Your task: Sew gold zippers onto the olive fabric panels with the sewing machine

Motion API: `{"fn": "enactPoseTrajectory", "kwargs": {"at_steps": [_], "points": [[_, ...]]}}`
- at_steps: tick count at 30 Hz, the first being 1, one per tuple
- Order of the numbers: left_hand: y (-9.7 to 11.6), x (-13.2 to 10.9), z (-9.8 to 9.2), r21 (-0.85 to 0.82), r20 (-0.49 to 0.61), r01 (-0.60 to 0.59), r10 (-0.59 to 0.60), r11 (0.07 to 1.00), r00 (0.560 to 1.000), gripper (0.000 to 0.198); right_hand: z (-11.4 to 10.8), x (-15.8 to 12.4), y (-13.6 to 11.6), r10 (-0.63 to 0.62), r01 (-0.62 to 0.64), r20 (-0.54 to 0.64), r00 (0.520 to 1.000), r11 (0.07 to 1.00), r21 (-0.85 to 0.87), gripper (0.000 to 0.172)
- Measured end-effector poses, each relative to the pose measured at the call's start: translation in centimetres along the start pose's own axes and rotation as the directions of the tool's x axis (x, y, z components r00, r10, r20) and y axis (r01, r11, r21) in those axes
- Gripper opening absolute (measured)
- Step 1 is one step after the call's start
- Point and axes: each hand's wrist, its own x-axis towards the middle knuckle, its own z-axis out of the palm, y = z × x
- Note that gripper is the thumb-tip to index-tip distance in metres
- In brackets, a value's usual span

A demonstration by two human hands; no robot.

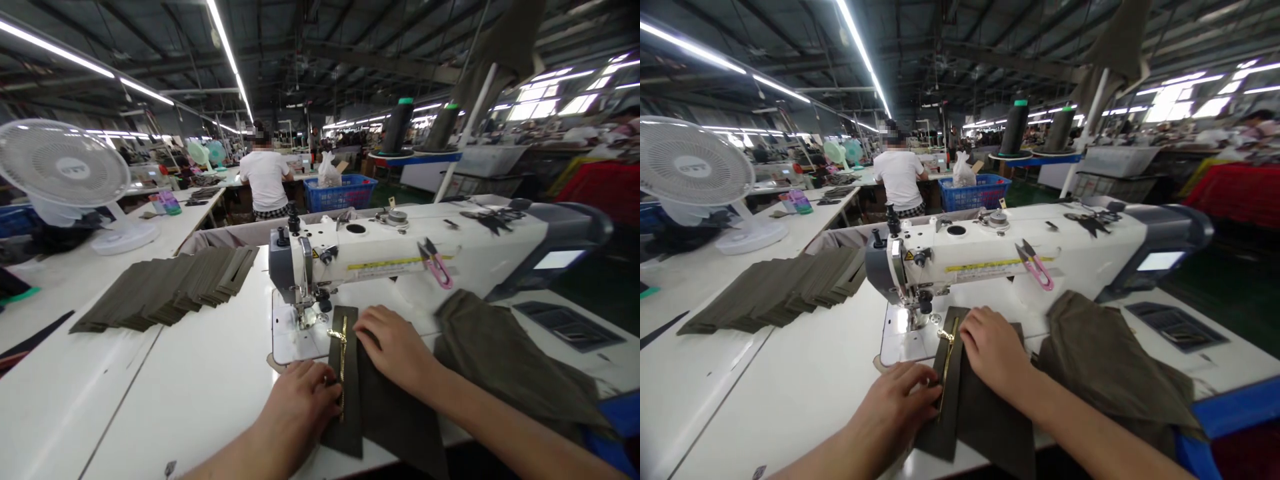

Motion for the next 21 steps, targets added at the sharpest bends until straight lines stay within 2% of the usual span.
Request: {"fn": "enactPoseTrajectory", "kwargs": {"at_steps": [2, 5, 8, 10, 13, 14, 16, 17, 19, 21], "points": [[0.8, -0.3, 1.1, 0.020, 0.006, 0.022, -0.022, 1.000, 1.000, 0.021, 0.7, 1.5, -0.7, 0.024, -0.024, 0.028, 0.999, 1.000, 0.020, 0.010], [1.8, -0.3, 1.9, 0.035, 0.062, 0.083, -0.085, 0.996, 0.994, 0.022, 2.0, 3.2, -1.4, -0.011, 0.005, 0.095, 0.995, 0.998, 0.060, 0.020], [2.3, -0.1, 1.3, 0.009, 0.117, 0.123, -0.123, 0.992, 0.985, 0.021, 1.9, 3.6, -1.2, -0.074, 0.058, 0.136, 0.988, 0.991, 0.118, 0.023], [2.3, -0.1, 0.4, -0.042, 0.153, 0.139, -0.131, 0.989, 0.980, 0.030, 0.6, 3.0, -0.7, -0.078, 0.062, 0.076, 0.994, 0.978, 0.199, 0.025], [2.2, -0.6, -1.0, -0.148, 0.164, 0.109, -0.084, 0.983, 0.983, 0.062, -1.8, 0.2, -0.1, -0.020, 0.042, -0.089, 0.996, 0.967, 0.253, 0.021], [2.0, -0.9, -1.3, -0.162, 0.154, 0.078, -0.053, 0.984, 0.987, 0.071, -2.3, -1.2, -0.1, -0.024, 0.045, -0.096, 0.995, 0.974, 0.222, 0.021], [1.6, -1.3, -1.6, -0.152, 0.156, 0.000, 0.023, 0.988, 0.988, 0.079, -2.6, -4.4, -0.3, -0.101, 0.101, -0.004, 0.995, 0.989, 0.109, 0.028], [1.3, -1.4, -1.6, -0.138, 0.177, -0.034, 0.058, 0.990, 0.983, 0.079, -2.4, -6.0, -0.4, -0.171, 0.169, 0.027, 0.985, 0.985, 0.041, 0.041], [0.9, -1.4, -1.3, -0.130, 0.223, -0.077, 0.104, 0.988, 0.969, 0.072, -1.5, -8.5, -0.5, -0.323, 0.330, 0.083, 0.943, 0.940, -0.089, 0.062], [0.5, -0.9, -1.1, -0.144, 0.237, -0.090, 0.122, 0.986, 0.964, 0.067, -0.6, -9.7, -0.3, -0.375, 0.394, 0.138, 0.917, 0.906, -0.156, 0.068]]}}
